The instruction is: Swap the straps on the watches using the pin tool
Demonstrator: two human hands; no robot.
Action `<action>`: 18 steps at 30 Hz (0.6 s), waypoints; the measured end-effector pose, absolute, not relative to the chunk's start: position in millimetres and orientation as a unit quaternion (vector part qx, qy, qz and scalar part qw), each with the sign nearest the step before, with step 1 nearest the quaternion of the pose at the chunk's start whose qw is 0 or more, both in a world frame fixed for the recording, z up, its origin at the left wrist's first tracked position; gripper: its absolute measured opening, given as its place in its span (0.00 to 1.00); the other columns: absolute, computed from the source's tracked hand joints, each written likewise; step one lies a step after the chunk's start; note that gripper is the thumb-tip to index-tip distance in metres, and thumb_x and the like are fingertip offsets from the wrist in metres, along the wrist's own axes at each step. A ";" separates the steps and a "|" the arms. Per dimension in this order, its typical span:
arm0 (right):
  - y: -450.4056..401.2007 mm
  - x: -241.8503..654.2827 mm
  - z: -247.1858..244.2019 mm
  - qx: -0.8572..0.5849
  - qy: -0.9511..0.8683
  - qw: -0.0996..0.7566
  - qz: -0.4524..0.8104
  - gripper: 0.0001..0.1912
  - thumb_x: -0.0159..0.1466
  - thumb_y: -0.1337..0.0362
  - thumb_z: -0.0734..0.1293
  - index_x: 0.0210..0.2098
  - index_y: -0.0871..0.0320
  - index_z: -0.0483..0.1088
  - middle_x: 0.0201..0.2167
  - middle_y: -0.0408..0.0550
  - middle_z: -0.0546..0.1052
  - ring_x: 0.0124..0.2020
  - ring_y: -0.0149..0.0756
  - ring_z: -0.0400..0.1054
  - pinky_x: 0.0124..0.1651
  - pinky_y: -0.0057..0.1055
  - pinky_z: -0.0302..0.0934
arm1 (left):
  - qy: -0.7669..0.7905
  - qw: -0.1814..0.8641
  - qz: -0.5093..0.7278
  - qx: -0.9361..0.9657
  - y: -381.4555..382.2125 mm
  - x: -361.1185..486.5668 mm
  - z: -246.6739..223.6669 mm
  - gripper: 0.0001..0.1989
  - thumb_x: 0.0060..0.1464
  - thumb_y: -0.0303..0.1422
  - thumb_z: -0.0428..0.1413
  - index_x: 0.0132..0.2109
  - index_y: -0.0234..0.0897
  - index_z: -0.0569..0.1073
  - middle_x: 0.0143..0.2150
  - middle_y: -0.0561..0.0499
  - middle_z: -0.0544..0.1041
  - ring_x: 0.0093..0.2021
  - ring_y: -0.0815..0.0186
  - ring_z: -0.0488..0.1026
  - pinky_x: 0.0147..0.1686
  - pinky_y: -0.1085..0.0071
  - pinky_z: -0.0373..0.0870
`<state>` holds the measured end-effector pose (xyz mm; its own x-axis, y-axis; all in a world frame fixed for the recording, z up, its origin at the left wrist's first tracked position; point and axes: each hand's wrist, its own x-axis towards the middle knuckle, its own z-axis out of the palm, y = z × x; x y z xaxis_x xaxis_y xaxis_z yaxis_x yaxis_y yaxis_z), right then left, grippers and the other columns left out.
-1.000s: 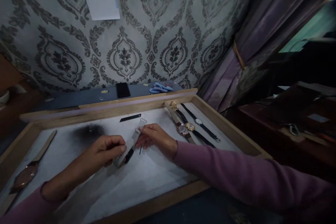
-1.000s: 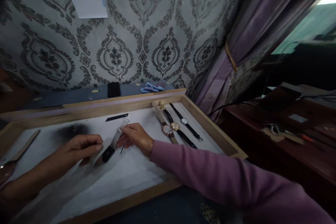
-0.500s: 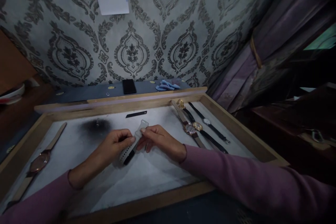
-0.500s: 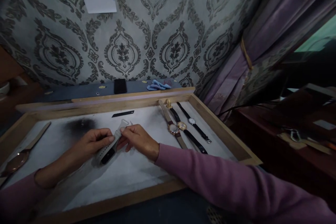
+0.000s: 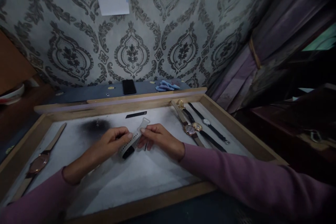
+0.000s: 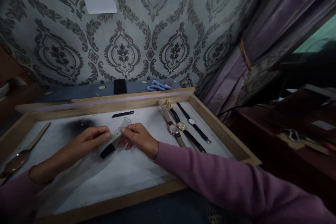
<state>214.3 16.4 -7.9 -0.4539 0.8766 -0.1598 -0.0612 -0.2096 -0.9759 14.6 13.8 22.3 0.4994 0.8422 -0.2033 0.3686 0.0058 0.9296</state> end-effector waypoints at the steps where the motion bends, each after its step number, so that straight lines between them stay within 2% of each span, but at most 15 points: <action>1: 17.4 215.2 -7.7 -0.393 -0.517 0.354 0.674 0.26 0.54 0.43 0.70 0.25 0.63 0.72 0.24 0.49 0.78 0.25 0.32 0.73 0.23 0.23 0.60 | 0.446 0.538 0.203 0.686 14.3 11.6 24.4 0.16 0.52 0.45 0.53 0.29 0.36 0.69 0.25 0.55 0.66 0.27 0.68 0.62 0.28 0.72 0.59; 5: 18.3 215.6 -10.4 -0.393 -0.519 0.364 0.666 0.24 0.55 0.45 0.69 0.26 0.63 0.72 0.25 0.50 0.78 0.25 0.31 0.73 0.22 0.23 0.59 | 0.407 0.470 0.173 0.764 15.3 6.5 20.2 0.14 0.52 0.42 0.54 0.27 0.36 0.71 0.32 0.52 0.67 0.34 0.65 0.65 0.35 0.69 0.62; 9: 15.2 211.2 -15.9 -0.380 -0.561 0.350 0.647 0.23 0.55 0.45 0.70 0.25 0.62 0.70 0.21 0.45 0.76 0.22 0.29 0.70 0.21 0.22 0.59 | 0.408 0.445 0.179 0.777 15.5 11.4 7.9 0.14 0.52 0.42 0.54 0.26 0.36 0.71 0.33 0.50 0.68 0.36 0.63 0.66 0.38 0.67 0.64; 15: 11.0 208.8 -11.0 -0.407 -0.576 0.318 0.633 0.20 0.62 0.50 0.66 0.25 0.62 0.68 0.21 0.45 0.74 0.22 0.27 0.68 0.20 0.20 0.57 | 0.396 0.495 0.196 0.748 14.6 14.9 6.2 0.17 0.53 0.44 0.54 0.25 0.36 0.73 0.30 0.50 0.71 0.32 0.64 0.67 0.35 0.69 0.63; 18: 6.6 214.7 -1.5 -0.422 -0.602 0.305 0.606 0.18 0.63 0.51 0.65 0.31 0.62 0.70 0.22 0.44 0.73 0.22 0.28 0.68 0.21 0.21 0.58 | 0.421 0.522 0.227 0.706 12.6 17.3 6.7 0.18 0.51 0.46 0.57 0.23 0.36 0.73 0.27 0.52 0.69 0.29 0.66 0.64 0.29 0.72 0.60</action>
